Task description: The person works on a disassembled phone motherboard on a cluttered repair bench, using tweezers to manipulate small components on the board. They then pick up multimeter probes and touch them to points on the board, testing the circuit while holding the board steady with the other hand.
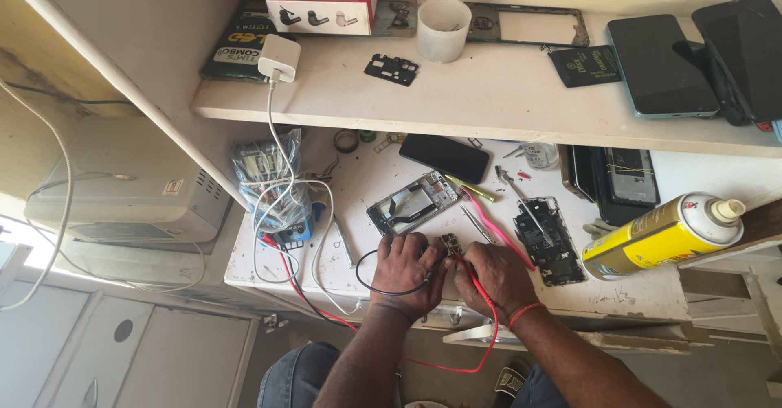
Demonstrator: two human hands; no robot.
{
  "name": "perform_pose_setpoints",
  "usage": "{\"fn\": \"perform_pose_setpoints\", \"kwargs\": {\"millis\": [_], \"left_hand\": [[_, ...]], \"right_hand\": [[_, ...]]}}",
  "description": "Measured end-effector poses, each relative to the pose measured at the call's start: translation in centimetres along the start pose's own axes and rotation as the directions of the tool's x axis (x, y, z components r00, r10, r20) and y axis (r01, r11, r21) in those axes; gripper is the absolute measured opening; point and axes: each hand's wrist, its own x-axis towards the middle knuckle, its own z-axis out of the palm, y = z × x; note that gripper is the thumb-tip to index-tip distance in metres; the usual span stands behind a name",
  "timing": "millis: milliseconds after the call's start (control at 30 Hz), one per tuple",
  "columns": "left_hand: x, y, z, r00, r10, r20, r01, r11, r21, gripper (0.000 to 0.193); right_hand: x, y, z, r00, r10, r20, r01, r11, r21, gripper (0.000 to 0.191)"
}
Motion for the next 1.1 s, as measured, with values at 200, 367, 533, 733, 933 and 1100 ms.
{"fn": "perform_pose_setpoints", "kwargs": {"millis": [200, 367, 533, 733, 933, 1100], "left_hand": [[0.04, -0.03, -0.01, 1.0, 0.001, -0.011, -0.001, 1.0, -0.006, 0.034], [-0.01, -0.03, 0.07, 1.0, -0.007, 0.009, 0.008, 1.0, -0.006, 0.033], [-0.05, -0.07, 0.12, 1.0, 0.011, -0.023, -0.011, 1.0, -0.006, 0.033], [0.0, -0.04, -0.05, 1.0, 0.018, 0.022, -0.018, 1.0, 0.001, 0.036], [-0.15, -0.21, -0.34, 0.994, 0.063, 0.085, -0.063, 0.998, 0.0, 0.038], [-0.19, -0.12, -0.01, 0.996, 0.072, 0.053, -0.073, 0.997, 0.004, 0.04]], "right_hand": [[0.14, -0.25, -0.3, 1.0, 0.0, 0.018, 0.0, 1.0, -0.006, 0.02], [0.13, -0.36, -0.26, 0.999, 0.017, 0.034, -0.016, 1.0, -0.006, 0.018], [-0.03, -0.19, -0.06, 1.0, -0.007, 0.006, 0.008, 1.0, -0.015, 0.018], [-0.18, -0.56, -0.46, 0.988, -0.102, -0.115, 0.111, 0.991, 0.072, 0.027], [-0.2, -0.93, -0.73, 0.994, -0.106, -0.023, 0.103, 0.991, -0.084, 0.045], [-0.2, -0.56, -0.41, 0.998, -0.053, 0.03, 0.056, 0.991, -0.124, 0.039]]}}
